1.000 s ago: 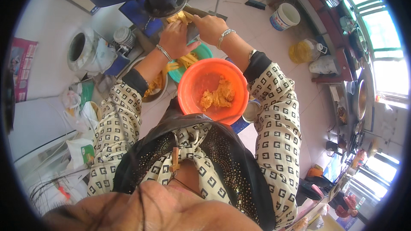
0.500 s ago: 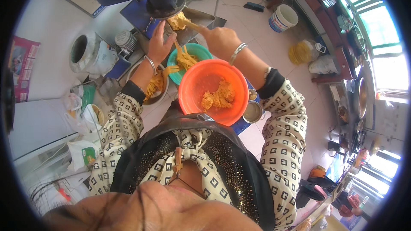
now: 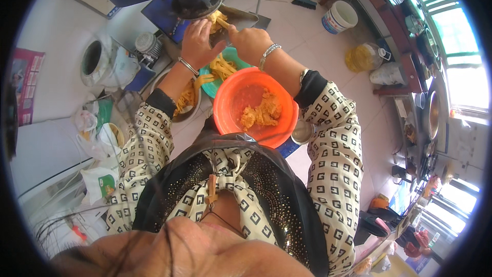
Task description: The person feeds a yellow dough mixture into a blue extrusion machine using a wooden stick and their hands. The machine extrudes long noodle strands into a green bowl below. The person repeatedly scoops dough from an orange bowl and pushes it into the machine's hopper.
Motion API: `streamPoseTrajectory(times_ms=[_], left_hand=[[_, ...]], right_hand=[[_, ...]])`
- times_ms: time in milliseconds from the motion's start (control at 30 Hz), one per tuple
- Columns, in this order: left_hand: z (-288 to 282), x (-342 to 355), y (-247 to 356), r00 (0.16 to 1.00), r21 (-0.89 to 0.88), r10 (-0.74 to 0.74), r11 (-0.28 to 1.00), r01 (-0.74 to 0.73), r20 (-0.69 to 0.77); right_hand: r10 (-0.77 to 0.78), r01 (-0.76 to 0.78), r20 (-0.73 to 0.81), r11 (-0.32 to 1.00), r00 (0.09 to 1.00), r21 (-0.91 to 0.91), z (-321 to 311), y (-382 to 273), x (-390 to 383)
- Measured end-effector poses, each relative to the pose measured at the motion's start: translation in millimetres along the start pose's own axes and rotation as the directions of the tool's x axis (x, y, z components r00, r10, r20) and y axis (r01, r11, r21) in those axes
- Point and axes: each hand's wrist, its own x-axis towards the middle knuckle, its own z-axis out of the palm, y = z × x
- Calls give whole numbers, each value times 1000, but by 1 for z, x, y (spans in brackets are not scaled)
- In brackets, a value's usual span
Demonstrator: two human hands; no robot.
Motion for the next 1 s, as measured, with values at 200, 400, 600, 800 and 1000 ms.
streamPoseTrajectory(times_ms=[200, 400, 600, 800, 1000], left_hand=[[-10, 10, 13, 993, 25, 24, 999, -27, 113], [-8, 14, 12, 985, 70, 73, 994, -85, 158], [-4, 17, 9, 965, 136, 37, 988, -75, 258], [-7, 11, 18, 983, 85, 93, 991, -107, 161], [-4, 7, 19, 990, 21, 121, 992, -123, 71]], right_hand=[[-16, 18, -47, 999, 999, 37, 4, 9, 7], [-21, 25, -119, 999, 993, 27, 9, 12, 13], [38, -21, -152, 993, 988, 113, 11, 26, 12], [188, -154, -139, 962, 972, 225, 14, 23, 8], [134, -117, -51, 961, 990, 251, 23, 14, 43]])
